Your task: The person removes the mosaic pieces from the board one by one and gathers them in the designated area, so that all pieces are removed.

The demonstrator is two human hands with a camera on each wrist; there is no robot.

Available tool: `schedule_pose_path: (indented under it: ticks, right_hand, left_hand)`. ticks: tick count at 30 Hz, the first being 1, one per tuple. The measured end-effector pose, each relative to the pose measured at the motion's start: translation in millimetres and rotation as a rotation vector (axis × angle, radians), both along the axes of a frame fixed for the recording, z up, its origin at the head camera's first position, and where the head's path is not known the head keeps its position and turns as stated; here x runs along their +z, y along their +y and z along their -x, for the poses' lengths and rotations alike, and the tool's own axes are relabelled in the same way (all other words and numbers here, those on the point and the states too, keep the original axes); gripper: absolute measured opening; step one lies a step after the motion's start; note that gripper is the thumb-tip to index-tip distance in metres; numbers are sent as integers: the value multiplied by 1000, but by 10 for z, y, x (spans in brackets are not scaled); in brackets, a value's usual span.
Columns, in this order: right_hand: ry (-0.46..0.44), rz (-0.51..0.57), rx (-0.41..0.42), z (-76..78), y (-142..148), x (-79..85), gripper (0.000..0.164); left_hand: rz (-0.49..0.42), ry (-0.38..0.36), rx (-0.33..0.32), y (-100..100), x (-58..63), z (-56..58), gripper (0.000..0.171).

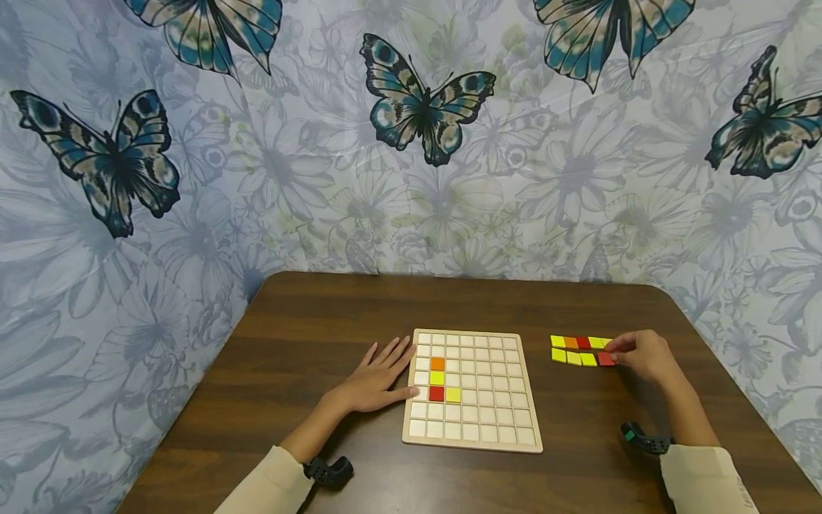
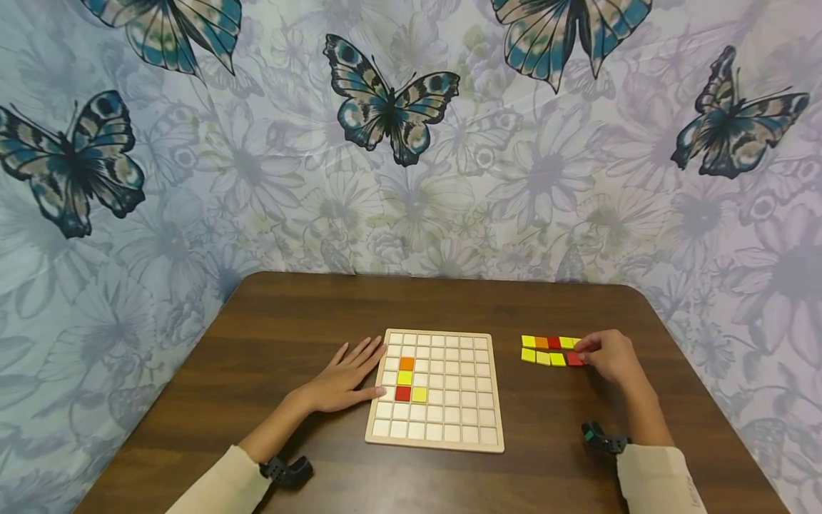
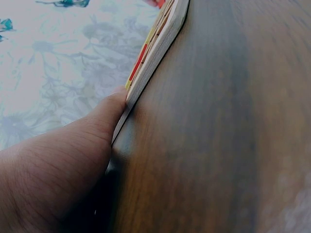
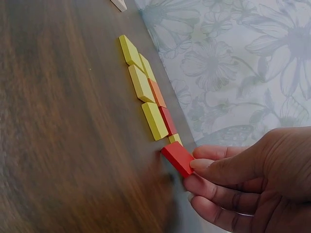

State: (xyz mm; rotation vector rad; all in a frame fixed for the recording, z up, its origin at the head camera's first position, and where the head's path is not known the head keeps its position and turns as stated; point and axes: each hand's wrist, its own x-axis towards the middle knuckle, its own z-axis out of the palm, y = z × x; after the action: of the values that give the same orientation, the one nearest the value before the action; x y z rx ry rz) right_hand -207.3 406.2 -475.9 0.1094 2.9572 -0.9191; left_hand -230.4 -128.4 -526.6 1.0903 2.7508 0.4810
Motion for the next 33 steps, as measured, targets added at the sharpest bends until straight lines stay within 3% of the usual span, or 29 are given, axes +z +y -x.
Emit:
schedule_pose_path:
  ticks: [17,33]
  right_hand:
    - [38,-5,1,-5,-17,53,12]
    - [167,37,67,-57,-366,276,23]
  left_hand:
    - [-7,-5,-7,-6,-3,17,86]
    - [0,3,0,-4,-23,17,87]
